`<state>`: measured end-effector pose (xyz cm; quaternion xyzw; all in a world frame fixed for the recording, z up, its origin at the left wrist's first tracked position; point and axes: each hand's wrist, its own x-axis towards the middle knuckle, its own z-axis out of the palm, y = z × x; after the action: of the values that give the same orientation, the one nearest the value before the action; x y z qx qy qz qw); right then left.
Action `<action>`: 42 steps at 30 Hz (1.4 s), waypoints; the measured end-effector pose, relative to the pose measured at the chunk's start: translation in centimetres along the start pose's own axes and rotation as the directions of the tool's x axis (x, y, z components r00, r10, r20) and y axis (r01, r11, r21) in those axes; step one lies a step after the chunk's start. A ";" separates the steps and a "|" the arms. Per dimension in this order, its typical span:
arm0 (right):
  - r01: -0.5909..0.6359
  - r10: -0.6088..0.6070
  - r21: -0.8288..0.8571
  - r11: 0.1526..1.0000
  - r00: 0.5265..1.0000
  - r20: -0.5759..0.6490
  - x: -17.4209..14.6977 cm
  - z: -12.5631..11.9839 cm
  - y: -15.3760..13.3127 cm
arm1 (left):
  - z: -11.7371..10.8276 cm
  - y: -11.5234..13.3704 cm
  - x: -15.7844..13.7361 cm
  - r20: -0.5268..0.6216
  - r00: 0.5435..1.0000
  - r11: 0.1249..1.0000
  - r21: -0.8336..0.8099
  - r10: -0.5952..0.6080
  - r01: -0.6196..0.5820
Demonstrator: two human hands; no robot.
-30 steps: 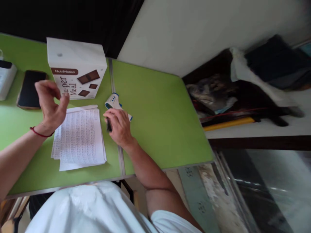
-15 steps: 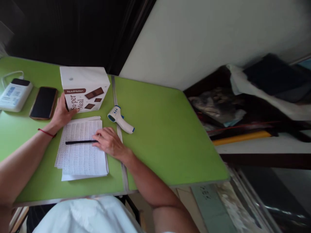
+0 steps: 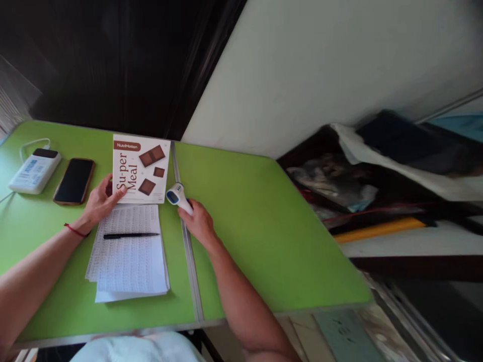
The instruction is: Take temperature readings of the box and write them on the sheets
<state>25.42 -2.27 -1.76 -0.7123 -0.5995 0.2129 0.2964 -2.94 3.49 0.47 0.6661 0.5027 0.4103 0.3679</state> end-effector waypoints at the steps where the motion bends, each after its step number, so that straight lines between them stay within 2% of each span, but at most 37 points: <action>1: -0.009 0.013 0.173 0.985 1.000 -0.020 -0.3 0.1 -0.6 | 0.1 0.2 0.0 0.008 1.000 1.000 -0.011 -0.015 0.015; 3: 0.039 -0.012 0.500 0.865 0.998 -0.057 -1.2 0.4 -2.1 | 0.3 0.4 0.0 0.025 1.000 1.000 0.000 -0.015 0.015; 5: 0.047 -0.082 0.717 0.695 0.997 0.014 -2.4 0.9 -3.6 | 0.2 0.3 0.0 0.024 1.000 0.999 0.036 0.012 -0.013; 7: -0.059 -0.171 0.835 0.548 0.968 0.181 -3.7 1.8 -5.1 | 0.2 0.1 -0.1 0.015 0.999 0.993 0.107 0.042 -0.043; 9: -0.150 -0.207 0.861 0.485 0.937 0.280 -4.6 2.7 -6.2 | 0.1 -0.2 -0.1 0.009 0.997 0.983 0.168 0.070 -0.071; 11: -0.189 -0.208 0.864 0.467 0.926 0.315 -4.9 3.5 -6.7 | 0.1 -0.4 -0.2 0.014 0.995 0.976 0.192 0.097 -0.098; 15: -0.194 -0.205 0.868 0.457 0.927 0.315 -4.4 4.0 -6.7 | 0.2 -0.5 -0.2 0.019 0.993 0.971 0.208 0.117 -0.118; 24: -0.165 -0.179 0.854 0.493 0.942 0.285 -4.2 5.4 -6.2 | 0.0 -1.2 -0.1 0.047 0.988 0.962 0.225 0.147 -0.154; 35: -0.181 -0.160 0.863 0.471 0.945 0.285 -4.8 5.8 -6.0 | -0.1 -1.3 -0.1 0.078 0.979 0.960 0.197 0.188 -0.200; 42: -0.187 -0.151 0.871 0.454 0.947 0.282 -4.9 6.1 -5.8 | 0.0 -1.4 -0.2 0.085 0.987 0.965 0.211 0.139 -0.154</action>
<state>16.23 -5.41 -2.52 -0.4136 -0.4308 0.6098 0.5210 -3.51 3.63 -0.80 0.7513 0.4808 0.3559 0.2790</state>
